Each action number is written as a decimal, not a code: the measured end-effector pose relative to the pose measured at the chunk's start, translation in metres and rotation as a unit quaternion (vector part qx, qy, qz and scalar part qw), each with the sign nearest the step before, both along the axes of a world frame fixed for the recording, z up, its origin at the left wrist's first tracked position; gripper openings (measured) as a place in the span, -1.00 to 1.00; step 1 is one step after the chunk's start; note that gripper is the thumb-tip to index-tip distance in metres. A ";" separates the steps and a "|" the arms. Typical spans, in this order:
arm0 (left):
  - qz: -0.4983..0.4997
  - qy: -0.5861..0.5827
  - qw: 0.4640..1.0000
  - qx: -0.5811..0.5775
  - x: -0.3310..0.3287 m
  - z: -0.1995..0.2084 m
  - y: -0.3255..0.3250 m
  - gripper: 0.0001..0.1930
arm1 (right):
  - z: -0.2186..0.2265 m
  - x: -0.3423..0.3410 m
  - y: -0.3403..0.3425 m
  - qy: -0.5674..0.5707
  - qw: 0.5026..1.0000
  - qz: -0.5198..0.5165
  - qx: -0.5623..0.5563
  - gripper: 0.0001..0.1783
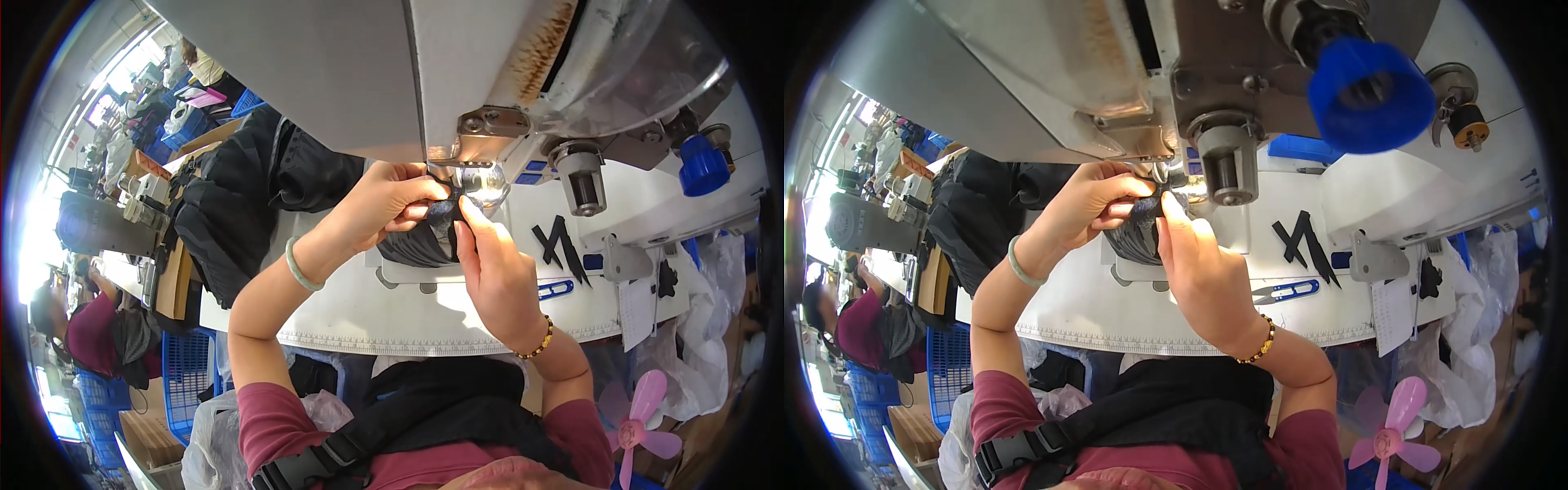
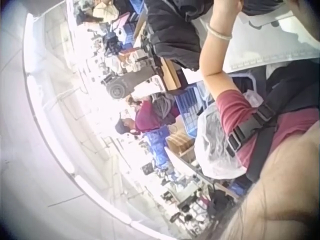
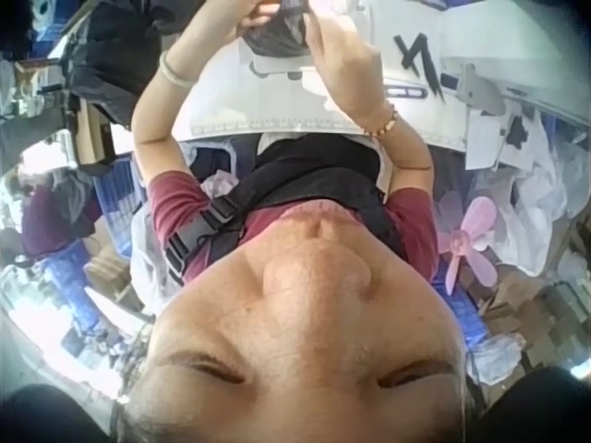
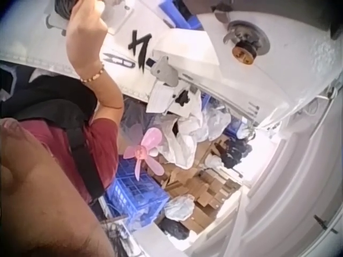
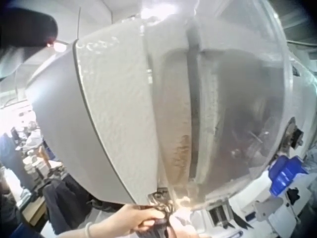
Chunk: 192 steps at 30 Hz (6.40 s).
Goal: Stitch shoe upper components together using an industrial sewing machine.
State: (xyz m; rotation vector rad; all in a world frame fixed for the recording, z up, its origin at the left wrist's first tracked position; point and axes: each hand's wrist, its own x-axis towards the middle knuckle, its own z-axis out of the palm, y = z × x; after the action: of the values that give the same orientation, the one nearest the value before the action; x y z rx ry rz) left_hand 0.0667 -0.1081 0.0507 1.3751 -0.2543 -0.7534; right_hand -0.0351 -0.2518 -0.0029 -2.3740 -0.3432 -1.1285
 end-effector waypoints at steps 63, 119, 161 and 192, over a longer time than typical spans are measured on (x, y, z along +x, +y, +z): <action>0.197 -0.180 0.950 -0.160 -0.052 -0.016 0.107 -0.80 | 0.024 0.022 0.047 -0.208 0.902 0.309 -0.219 -0.78; 0.465 -0.220 0.817 -0.261 -0.116 -0.102 0.314 -0.58 | -0.056 -0.013 0.250 -0.101 0.839 0.451 -0.287 -0.71; 0.383 -0.296 0.835 0.260 -0.008 -0.141 0.432 -0.65 | -0.127 -0.015 0.387 -0.076 0.873 0.276 -0.396 -0.52; 0.303 -0.773 0.513 0.217 -0.034 -0.073 0.211 -0.86 | 0.007 -0.096 0.172 0.405 0.502 0.762 0.061 -0.71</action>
State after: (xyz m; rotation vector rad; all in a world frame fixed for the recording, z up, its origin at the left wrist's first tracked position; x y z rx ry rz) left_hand 0.0331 0.1028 -0.0221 2.0934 -0.9297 1.3452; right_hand -0.1312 -0.0799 0.0038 -1.1723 -1.4290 0.7641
